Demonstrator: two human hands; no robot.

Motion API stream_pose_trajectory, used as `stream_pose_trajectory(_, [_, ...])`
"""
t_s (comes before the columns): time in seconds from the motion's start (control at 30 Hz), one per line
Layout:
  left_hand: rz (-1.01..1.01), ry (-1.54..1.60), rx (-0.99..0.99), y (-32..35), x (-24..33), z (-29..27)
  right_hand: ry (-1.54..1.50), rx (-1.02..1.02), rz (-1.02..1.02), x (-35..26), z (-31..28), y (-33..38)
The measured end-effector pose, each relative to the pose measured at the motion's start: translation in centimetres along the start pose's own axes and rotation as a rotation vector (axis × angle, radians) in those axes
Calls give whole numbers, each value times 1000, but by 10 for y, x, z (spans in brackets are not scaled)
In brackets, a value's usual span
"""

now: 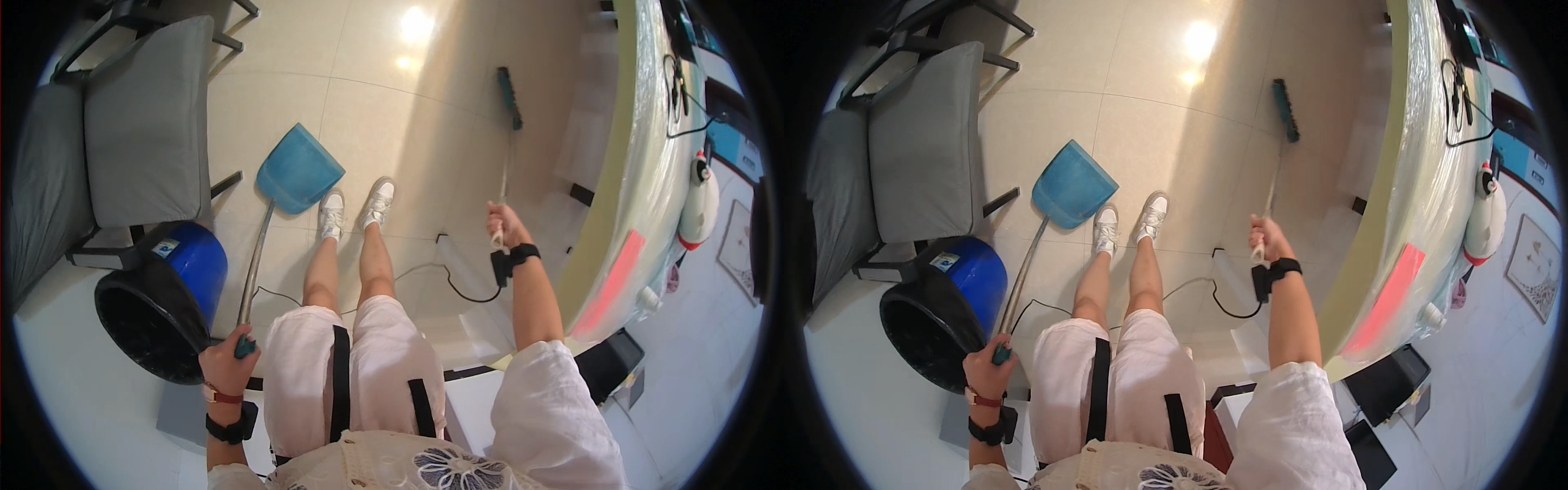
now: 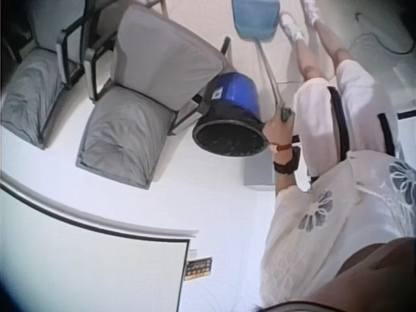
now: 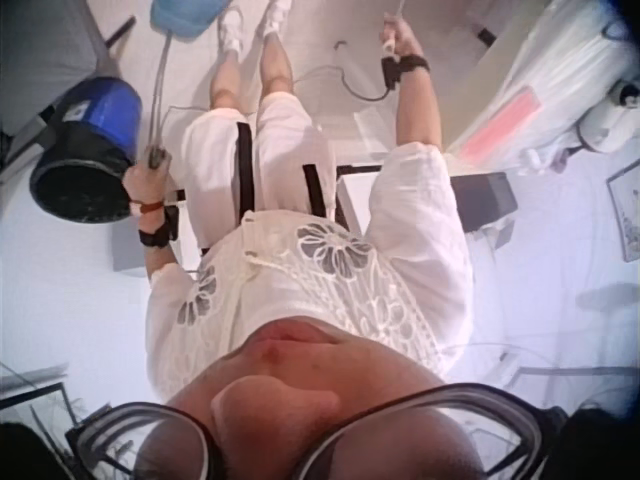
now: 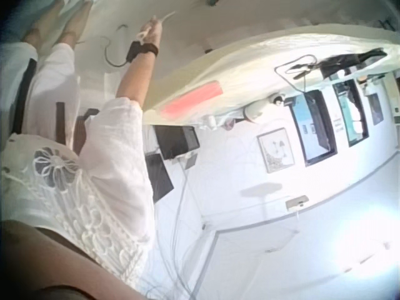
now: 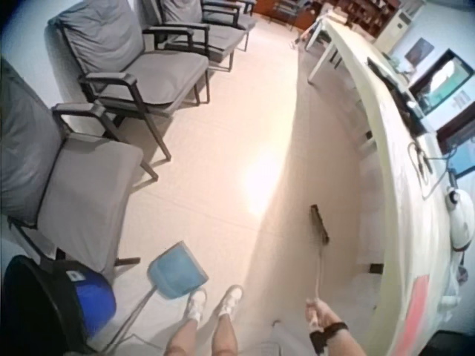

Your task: Sweep the floor using a broom and dustpan.

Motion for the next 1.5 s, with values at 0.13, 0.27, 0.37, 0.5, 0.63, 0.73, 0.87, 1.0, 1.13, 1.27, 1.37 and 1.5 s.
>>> stream_pose_trajectory(0.13, [-1,-86,-12,-11,7,-6,409,101,-151,156,46,16])
stream_pose_trajectory(0.27, [13,-40,20,-21,12,-2,303,47,493,266,79,87])
stream_pose_trajectory(0.37, [24,-86,29,-22,15,-4,285,-42,517,244,82,118])
stream_pose_trajectory(0.5, [-7,-93,37,-3,-3,-1,307,30,330,185,49,127])
stream_pose_trajectory(0.63, [1,-16,87,23,-4,-2,427,191,-101,86,19,68])
stream_pose_trajectory(0.73, [4,12,114,29,5,4,431,152,-195,9,9,25])
stream_pose_trajectory(0.87, [-76,9,125,39,-12,14,514,118,-296,94,40,4])
stream_pose_trajectory(1.0, [-53,-29,167,30,-15,8,733,223,229,259,15,36])
stream_pose_trajectory(1.13, [-111,16,146,24,-18,5,674,116,380,283,33,91])
stream_pose_trajectory(1.27, [-34,11,172,44,-30,9,501,80,351,277,7,123])
stream_pose_trajectory(1.37, [48,-4,196,68,-32,15,252,166,201,262,-32,122])
stream_pose_trajectory(1.5, [51,-71,42,84,-20,25,-54,182,-15,207,-74,47])
Point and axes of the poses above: each hand's wrist, its own y-axis away from the middle knuckle, its own z-axis out of the palm, x = y × z, the point moved 5 cm from there along -y, towards the middle knuckle, and after that the axes turned 9 degrees about z, right-handed, at the moved point
